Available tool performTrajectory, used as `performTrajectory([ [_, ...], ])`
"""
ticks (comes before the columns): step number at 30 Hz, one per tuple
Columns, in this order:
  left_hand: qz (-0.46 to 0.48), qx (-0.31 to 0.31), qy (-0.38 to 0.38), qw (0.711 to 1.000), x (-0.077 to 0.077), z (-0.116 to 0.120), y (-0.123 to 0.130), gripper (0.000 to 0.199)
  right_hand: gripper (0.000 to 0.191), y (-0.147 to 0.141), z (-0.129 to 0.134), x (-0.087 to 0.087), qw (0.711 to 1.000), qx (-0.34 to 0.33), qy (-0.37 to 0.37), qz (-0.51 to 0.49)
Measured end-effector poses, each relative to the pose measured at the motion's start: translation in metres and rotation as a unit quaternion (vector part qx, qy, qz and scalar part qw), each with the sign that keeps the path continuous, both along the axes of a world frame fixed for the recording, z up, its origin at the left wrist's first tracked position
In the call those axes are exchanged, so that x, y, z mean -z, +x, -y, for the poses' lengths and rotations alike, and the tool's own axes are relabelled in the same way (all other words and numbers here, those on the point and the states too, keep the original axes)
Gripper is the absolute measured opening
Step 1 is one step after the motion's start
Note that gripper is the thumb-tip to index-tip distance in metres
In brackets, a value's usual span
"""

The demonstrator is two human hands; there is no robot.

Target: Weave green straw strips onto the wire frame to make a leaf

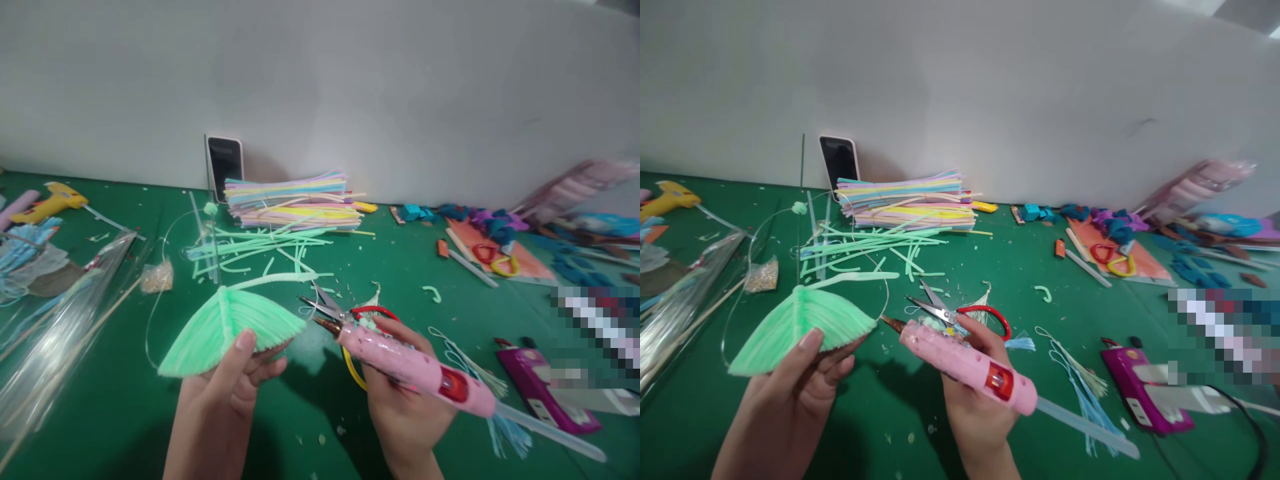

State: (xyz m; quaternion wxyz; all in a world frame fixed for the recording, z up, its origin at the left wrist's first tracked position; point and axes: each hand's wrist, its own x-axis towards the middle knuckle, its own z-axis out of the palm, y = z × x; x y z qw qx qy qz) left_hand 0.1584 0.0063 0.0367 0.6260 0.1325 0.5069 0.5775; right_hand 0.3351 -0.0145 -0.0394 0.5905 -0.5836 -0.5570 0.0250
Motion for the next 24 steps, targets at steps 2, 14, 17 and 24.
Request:
performTrajectory([
  [2,-0.015,0.004,0.0,1.0,0.0008,0.0006,-0.0003,0.025,0.037,-0.0003,-0.0005,-0.0007,1.0,0.005,0.003,-0.002],
  [14,0.006,0.007,-0.001,1.0,0.0067,0.0007,-0.0007,0.022,0.033,-0.0027,-0.004,-0.0077,1.0,0.012,0.018,-0.015],
  [17,-0.009,0.0,0.007,1.0,0.0083,0.0018,-0.0004,0.021,0.032,-0.0026,-0.0035,-0.0054,1.0,0.017,0.015,-0.013],
  [24,-0.029,0.011,0.014,0.999,0.0063,0.0015,-0.0003,0.023,0.034,-0.0002,-0.0006,-0.0001,1.0,0.002,-0.004,-0.009],
])
